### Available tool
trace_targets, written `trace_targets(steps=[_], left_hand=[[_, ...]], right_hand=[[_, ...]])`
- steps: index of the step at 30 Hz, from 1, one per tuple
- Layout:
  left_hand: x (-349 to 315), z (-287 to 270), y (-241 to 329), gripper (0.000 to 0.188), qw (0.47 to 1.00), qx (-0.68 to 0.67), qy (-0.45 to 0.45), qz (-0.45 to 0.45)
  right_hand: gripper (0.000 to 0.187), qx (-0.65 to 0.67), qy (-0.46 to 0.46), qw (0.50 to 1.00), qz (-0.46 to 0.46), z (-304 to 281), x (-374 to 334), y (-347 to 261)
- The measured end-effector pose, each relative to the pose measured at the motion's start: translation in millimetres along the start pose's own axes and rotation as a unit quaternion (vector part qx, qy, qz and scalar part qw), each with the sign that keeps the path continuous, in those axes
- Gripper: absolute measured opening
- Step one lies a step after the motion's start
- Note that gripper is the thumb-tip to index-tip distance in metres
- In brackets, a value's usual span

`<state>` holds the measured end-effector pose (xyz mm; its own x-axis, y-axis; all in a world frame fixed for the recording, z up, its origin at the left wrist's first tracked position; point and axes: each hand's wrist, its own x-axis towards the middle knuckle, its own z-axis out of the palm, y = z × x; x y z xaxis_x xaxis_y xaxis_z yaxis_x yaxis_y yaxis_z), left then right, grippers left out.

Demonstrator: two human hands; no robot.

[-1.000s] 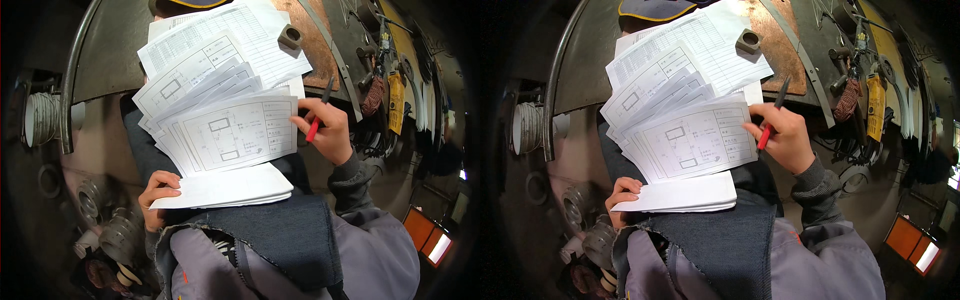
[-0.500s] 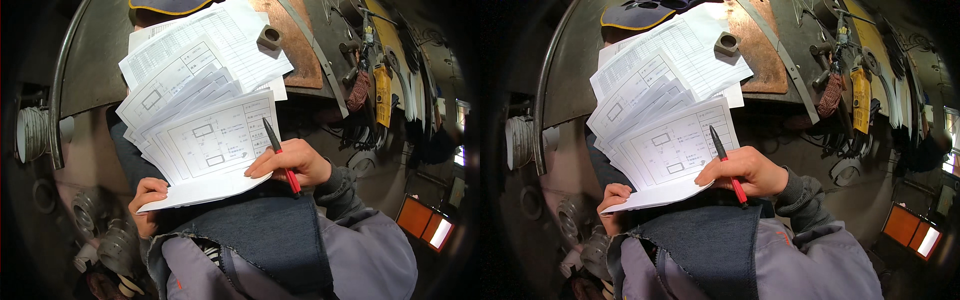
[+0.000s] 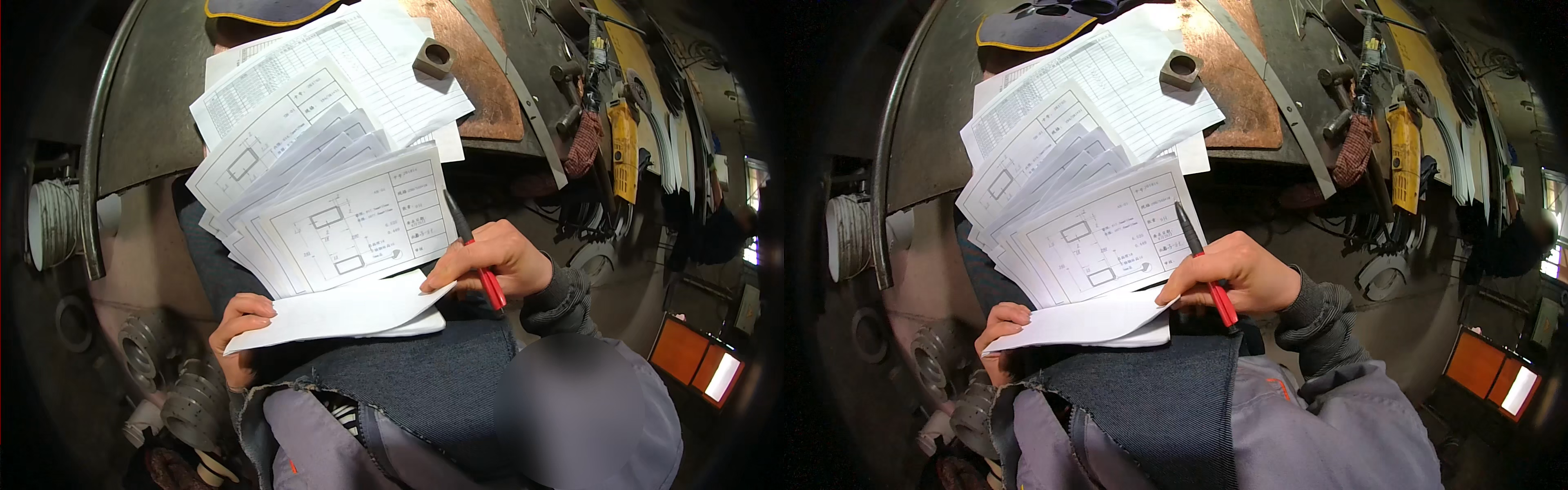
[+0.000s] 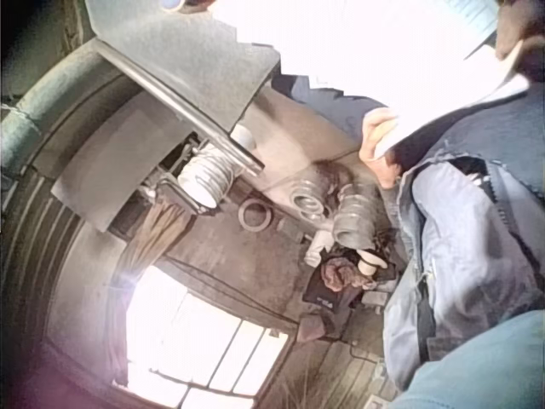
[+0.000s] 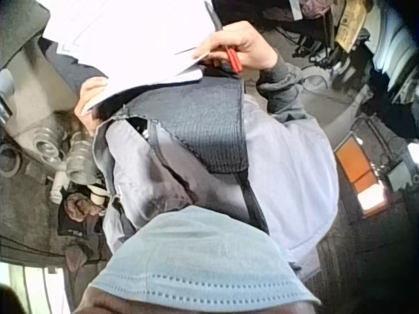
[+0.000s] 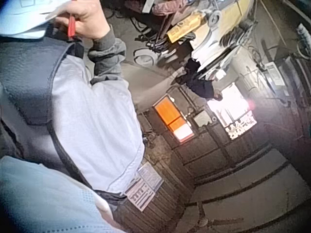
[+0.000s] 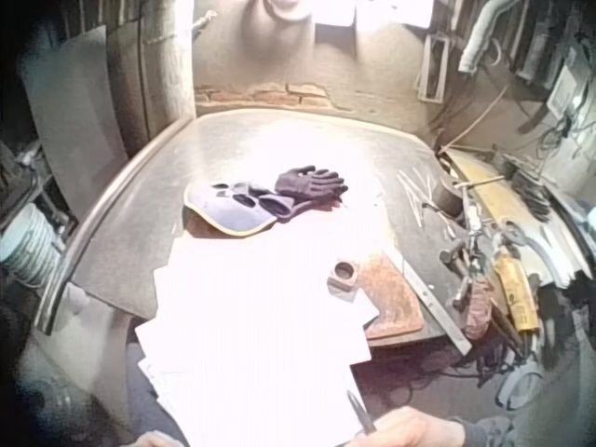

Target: The recorder reviews technical drawings and fills out a measurement log sheet.

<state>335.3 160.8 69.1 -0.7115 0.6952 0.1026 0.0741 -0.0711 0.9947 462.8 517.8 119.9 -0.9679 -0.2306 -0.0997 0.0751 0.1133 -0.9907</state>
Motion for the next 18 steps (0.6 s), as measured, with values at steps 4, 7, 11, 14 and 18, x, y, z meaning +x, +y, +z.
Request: trace_targets(steps=[4, 7, 11, 14, 18], left_hand=[[-1.1, -1.4, -0.4, 0.031, 1.0, 0.008, 0.002, -0.01], [-0.1, -0.9, 0.4, 0.032, 1.0, 0.016, -0.002, -0.007], [1.3, -1.4, 0.7, 0.031, 1.0, 0.003, -0.006, -0.01], [0.8, -4.9, 0.0, 0.029, 1.0, 0.014, -0.017, -0.015], [-1.1, -6.0, -0.7, 0.023, 0.999, 0.021, -0.03, -0.013]], right_hand=[[0.015, -0.031, 0.033, 0.998, -0.053, 0.7, 2.4, 4.2], [0.012, -0.035, 0.026, 0.998, -0.034, 0.0, 5.1, -2.0], [0.012, -0.024, 0.052, 0.998, -0.026, -1.1, 2.8, 0.0], [0.013, -0.006, 0.055, 0.998, -0.036, -7.1, 0.8, 1.9], [0.01, 0.007, 0.124, 0.991, 0.041, -14.2, -2.1, -0.7]])
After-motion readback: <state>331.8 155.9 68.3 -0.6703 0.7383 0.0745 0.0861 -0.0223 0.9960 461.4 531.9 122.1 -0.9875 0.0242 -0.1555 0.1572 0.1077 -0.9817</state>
